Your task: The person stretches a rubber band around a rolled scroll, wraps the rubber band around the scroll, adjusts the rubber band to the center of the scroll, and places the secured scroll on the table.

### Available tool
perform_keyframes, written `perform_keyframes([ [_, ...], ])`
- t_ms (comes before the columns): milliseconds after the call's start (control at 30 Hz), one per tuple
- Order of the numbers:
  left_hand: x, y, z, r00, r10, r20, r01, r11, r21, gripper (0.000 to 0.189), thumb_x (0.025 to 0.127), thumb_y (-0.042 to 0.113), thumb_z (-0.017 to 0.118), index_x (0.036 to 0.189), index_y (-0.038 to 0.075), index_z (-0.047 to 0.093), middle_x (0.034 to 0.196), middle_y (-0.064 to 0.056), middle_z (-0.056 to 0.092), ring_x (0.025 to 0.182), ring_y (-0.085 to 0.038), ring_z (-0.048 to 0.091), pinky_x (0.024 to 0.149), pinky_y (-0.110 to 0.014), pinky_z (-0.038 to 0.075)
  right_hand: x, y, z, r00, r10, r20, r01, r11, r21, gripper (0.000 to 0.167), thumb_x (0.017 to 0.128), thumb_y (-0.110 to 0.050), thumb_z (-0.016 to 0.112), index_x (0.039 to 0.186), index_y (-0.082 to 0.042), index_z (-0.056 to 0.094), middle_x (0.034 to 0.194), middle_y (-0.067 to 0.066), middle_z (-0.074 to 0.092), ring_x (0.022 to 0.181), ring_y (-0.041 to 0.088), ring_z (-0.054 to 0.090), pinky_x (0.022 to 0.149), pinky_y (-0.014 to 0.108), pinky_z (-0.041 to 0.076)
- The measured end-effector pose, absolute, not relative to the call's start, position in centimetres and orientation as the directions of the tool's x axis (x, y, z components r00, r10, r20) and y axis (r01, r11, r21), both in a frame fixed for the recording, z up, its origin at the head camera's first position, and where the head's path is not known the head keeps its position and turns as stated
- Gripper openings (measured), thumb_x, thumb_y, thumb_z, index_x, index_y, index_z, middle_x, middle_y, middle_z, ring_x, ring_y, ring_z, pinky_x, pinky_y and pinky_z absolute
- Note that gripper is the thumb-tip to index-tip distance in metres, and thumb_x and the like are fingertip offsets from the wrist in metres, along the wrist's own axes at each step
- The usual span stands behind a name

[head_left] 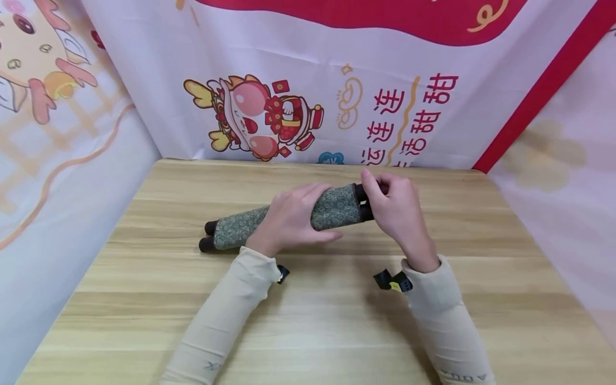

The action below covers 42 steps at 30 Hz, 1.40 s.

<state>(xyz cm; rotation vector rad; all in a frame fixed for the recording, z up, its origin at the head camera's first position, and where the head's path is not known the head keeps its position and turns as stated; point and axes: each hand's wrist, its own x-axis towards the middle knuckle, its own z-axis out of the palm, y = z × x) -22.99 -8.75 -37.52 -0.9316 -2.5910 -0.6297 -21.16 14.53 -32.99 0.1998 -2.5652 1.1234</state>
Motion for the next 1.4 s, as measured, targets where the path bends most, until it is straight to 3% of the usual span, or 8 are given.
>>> perform_keyframes([
  [133, -23.2, -8.9, -37.6, -0.744, 0.506, 0.436, 0.655, 0.680, 0.328, 0.085, 0.075, 0.069, 0.083, 0.141, 0.021, 0.062, 0.128, 0.003, 0.073, 0.102, -0.015, 0.071, 0.079, -0.042, 0.061, -21.2, 14.4, -32.6, -0.929, -0.001, 0.370, -0.274, 0.673, -0.687, 0.055, 0.107, -0.053, 0.053, 0.082, -0.009, 0.074, 0.070, 0.008, 0.067, 0.065, 0.022, 0.056, 0.055, 0.032, 0.044],
  [367, -23.8, -10.6, -37.7, -0.824, 0.498, 0.270, 0.566, 0.753, 0.336, 0.087, 0.074, 0.067, 0.084, 0.145, 0.023, 0.059, 0.134, 0.001, 0.072, 0.112, -0.021, 0.072, 0.087, -0.050, 0.060, -21.7, 15.4, -33.0, -0.927, 0.040, 0.374, -0.249, 0.681, -0.689, 0.057, 0.106, -0.054, 0.053, 0.078, -0.009, 0.073, 0.070, 0.009, 0.068, 0.063, 0.022, 0.056, 0.055, 0.030, 0.044],
  [633, -23.2, -9.3, -37.4, -0.776, 0.488, 0.400, 0.620, 0.706, 0.343, 0.091, 0.073, 0.070, 0.084, 0.147, 0.024, 0.057, 0.138, 0.002, 0.069, 0.114, -0.018, 0.070, 0.083, -0.046, 0.061, -21.2, 14.8, -32.6, -0.919, 0.031, 0.392, -0.269, 0.678, -0.684, 0.057, 0.106, -0.054, 0.053, 0.077, -0.008, 0.070, 0.070, 0.009, 0.067, 0.067, 0.023, 0.056, 0.058, 0.033, 0.044],
  [933, -24.0, -10.5, -38.2, -0.842, 0.470, 0.264, 0.537, 0.776, 0.329, 0.087, 0.073, 0.067, 0.084, 0.144, 0.022, 0.060, 0.130, 0.001, 0.074, 0.110, -0.020, 0.072, 0.088, -0.049, 0.060, -21.9, 15.9, -33.0, -0.907, 0.046, 0.419, -0.278, 0.683, -0.676, 0.054, 0.107, -0.047, 0.056, 0.072, -0.009, 0.068, 0.065, 0.007, 0.063, 0.061, 0.022, 0.053, 0.056, 0.030, 0.040],
  [1200, -23.7, -9.4, -38.2, -0.785, 0.492, 0.376, 0.610, 0.719, 0.333, 0.092, 0.075, 0.069, 0.083, 0.148, 0.021, 0.056, 0.141, -0.001, 0.068, 0.120, -0.021, 0.069, 0.085, -0.048, 0.061, -21.5, 15.9, -32.6, -0.918, 0.032, 0.396, -0.271, 0.678, -0.683, 0.054, 0.107, -0.052, 0.053, 0.077, -0.010, 0.070, 0.068, 0.007, 0.062, 0.065, 0.023, 0.053, 0.056, 0.032, 0.040],
  [1400, -23.9, -9.8, -38.3, -0.826, 0.473, 0.305, 0.559, 0.758, 0.337, 0.087, 0.073, 0.067, 0.085, 0.143, 0.021, 0.060, 0.137, 0.000, 0.071, 0.118, -0.021, 0.071, 0.089, -0.051, 0.061, -21.4, 16.1, -32.4, -0.916, 0.035, 0.399, -0.272, 0.677, -0.684, 0.055, 0.107, -0.053, 0.053, 0.079, -0.010, 0.073, 0.068, 0.008, 0.065, 0.064, 0.022, 0.055, 0.055, 0.030, 0.041],
])
